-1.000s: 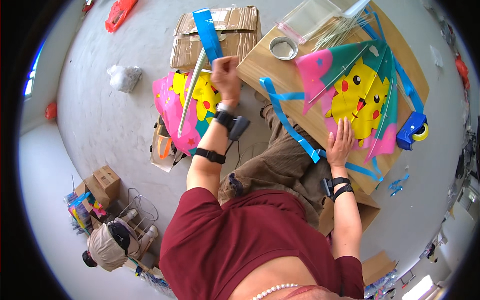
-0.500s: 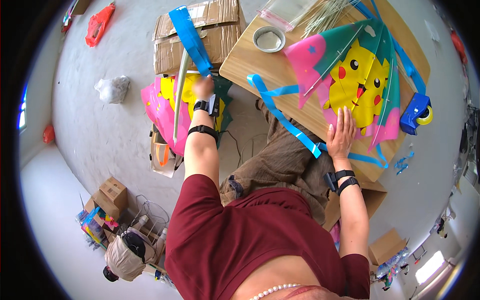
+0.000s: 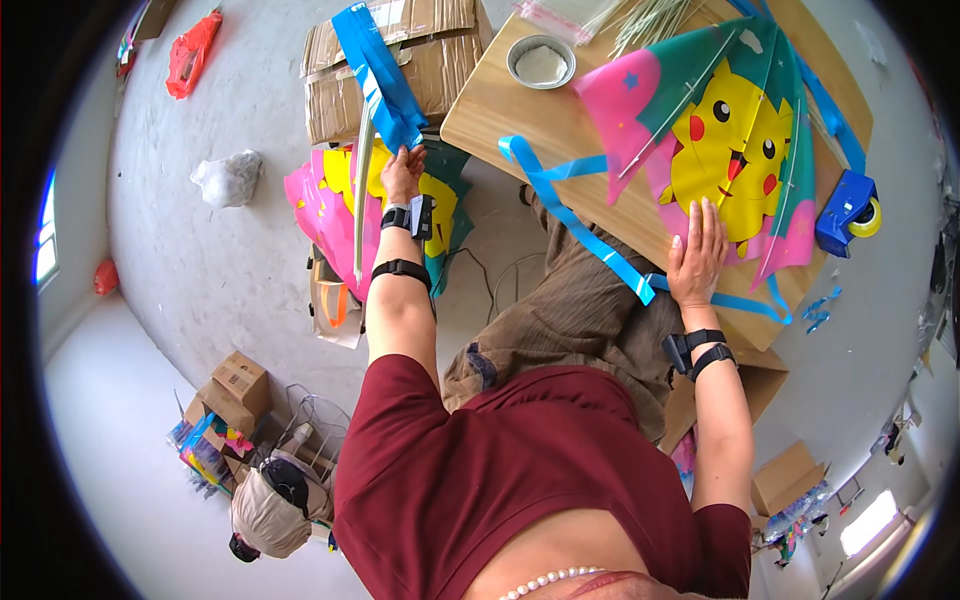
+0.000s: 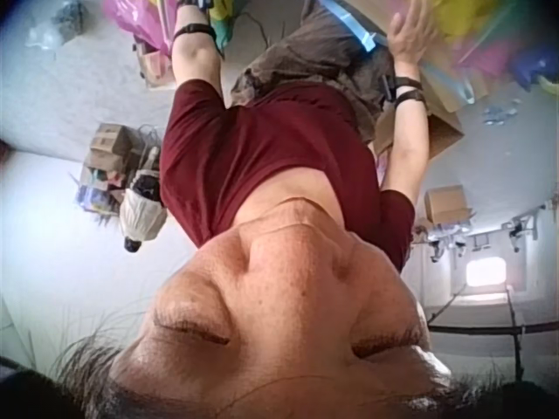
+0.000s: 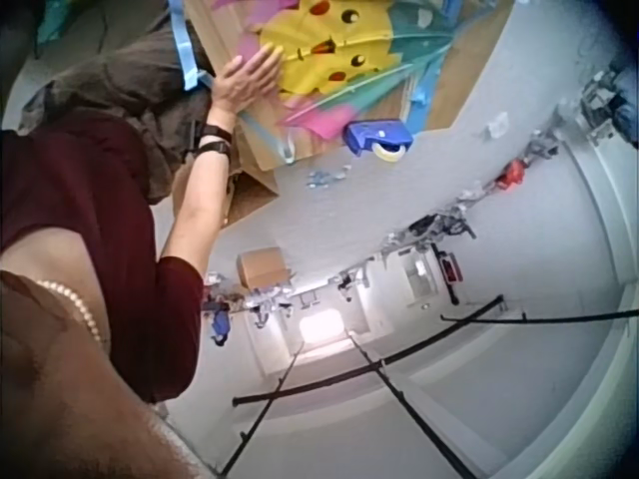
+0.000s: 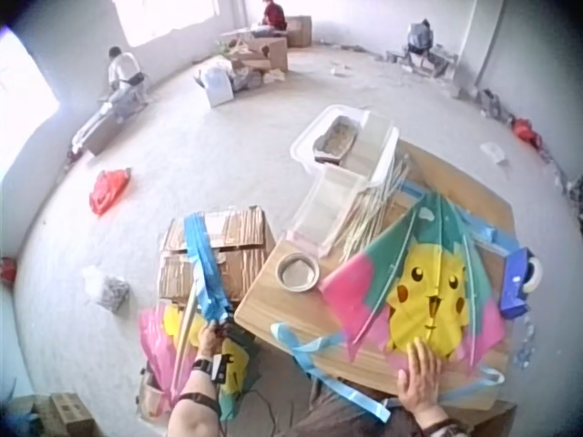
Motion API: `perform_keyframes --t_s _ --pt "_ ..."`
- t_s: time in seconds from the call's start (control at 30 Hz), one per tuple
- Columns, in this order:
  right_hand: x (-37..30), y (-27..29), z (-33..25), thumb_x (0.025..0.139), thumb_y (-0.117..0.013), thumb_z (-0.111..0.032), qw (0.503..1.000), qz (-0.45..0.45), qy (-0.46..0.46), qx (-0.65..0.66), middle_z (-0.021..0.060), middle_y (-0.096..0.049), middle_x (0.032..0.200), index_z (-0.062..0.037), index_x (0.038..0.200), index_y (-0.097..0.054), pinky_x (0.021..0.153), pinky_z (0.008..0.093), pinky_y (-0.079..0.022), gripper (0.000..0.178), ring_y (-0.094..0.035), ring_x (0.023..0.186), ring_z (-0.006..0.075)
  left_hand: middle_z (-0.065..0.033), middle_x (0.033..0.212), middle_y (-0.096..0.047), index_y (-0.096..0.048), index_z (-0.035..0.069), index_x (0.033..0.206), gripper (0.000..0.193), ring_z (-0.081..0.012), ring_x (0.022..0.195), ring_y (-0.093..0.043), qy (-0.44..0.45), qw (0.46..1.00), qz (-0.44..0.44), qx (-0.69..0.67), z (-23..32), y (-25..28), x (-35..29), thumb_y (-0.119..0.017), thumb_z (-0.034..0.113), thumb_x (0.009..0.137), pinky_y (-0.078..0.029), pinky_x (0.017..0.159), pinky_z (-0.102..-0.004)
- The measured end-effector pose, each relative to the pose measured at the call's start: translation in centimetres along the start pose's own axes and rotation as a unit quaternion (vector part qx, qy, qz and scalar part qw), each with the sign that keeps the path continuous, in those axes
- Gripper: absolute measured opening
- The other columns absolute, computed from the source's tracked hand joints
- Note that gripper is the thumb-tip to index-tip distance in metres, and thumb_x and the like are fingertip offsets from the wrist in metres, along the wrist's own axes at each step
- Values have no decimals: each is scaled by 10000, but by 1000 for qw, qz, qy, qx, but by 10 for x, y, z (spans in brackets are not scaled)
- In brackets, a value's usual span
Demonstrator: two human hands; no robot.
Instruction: The person assembles a Pikachu-themed kite by folding the printed material and securing it with blue tape. They use a tape dispenser to apply tape to the edges and center of the kite, ensuring the structure is held together. The person handles the kite and tape repeatedly to complete the assembly.
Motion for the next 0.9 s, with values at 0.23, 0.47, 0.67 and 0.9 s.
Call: perform_keyframes --t_s 0.23,0.47,0.67,0.9 --pt "-1 1 1 1019 -479 -293 1000 3 -4 -4 118 -379 1621 -80 1574 -387 1213 502 -263 601 -356 1494 308 -126 1155 -752 -609 69 1158 228 -209 957 -709 56 997 -46 16 -2 -11 2 -498 257 1092 -531 766 -326" --pt "-1 0 2 1021 -471 -292 1000 2 -8 5 119 -380 1620 -85 1573 -388 1214 505 -260 596 -355 1495 310 -148 1274 -705 -582 53 1232 296 -240 996 -690 36 997 -64 14 -7 3 21 -447 286 1108 -550 819 -376" --pt "-2 2 3 1018 -471 -288 1000 -2 -19 2 119 -383 1618 -92 1575 -386 1218 501 -256 597 -350 1498 308 -158 1138 -712 -563 28 1196 269 -262 949 -709 22 998 19 57 7 -9 -1 -463 261 1104 -588 823 -362" --pt "0 2 2 1014 -481 -293 1000 -7 -18 14 113 -381 1619 -102 1578 -383 1225 498 -248 604 -350 1498 303 -120 953 -697 -611 -1 1107 172 -219 793 -719 -101 992 72 5 18 18 8 -594 161 1050 -586 642 -270"
Point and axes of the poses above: each hand's wrist, its own x-axis towards the middle knuckle, its own y-axis out of the back of the hand, z = x × y, the point moved 9 cm from there along x, towards the middle knuckle
